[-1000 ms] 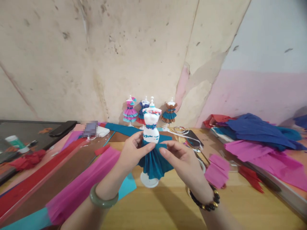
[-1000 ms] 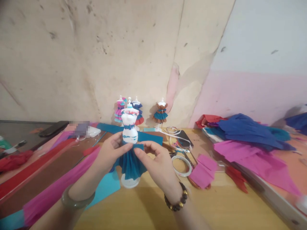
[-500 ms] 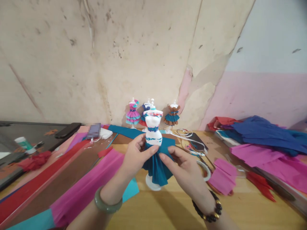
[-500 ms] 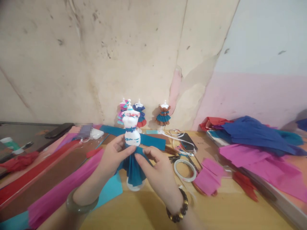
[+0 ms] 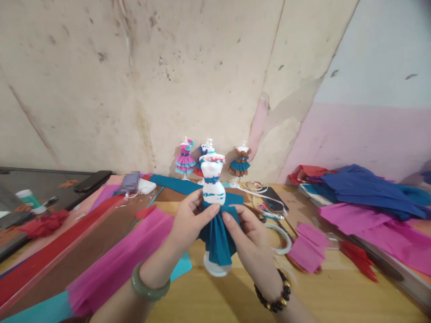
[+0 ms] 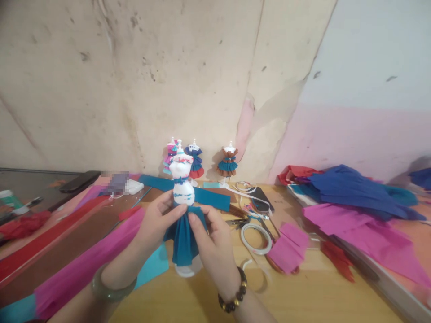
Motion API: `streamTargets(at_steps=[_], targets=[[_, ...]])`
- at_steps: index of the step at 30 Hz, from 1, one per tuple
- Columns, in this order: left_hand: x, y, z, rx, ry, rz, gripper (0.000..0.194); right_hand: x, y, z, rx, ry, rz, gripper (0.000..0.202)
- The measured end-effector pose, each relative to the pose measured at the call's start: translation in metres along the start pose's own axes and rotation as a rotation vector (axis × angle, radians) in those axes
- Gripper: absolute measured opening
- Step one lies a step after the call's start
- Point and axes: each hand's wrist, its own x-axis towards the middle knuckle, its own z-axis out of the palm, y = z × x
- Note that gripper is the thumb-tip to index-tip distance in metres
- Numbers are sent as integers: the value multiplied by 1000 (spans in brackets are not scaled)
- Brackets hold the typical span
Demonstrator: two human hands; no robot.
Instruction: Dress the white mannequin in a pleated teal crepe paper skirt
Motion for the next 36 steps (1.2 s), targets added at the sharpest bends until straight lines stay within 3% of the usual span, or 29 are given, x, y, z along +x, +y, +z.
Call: streamTargets(at_steps=[6, 13, 23, 36], targets=[[0, 2, 0, 38, 18, -2, 40, -2, 0, -2, -38, 108, -42, 17], [-1, 1, 0, 43, -3, 35, 38, -1, -1, 1, -11, 72, -22, 17], [-1, 0, 1, 27, 13, 49, 38, -3, -3, 4, 33, 154, 18, 18], [-3, 4, 2, 12, -10, 38, 34, 0, -3, 6, 197, 76, 73, 22]])
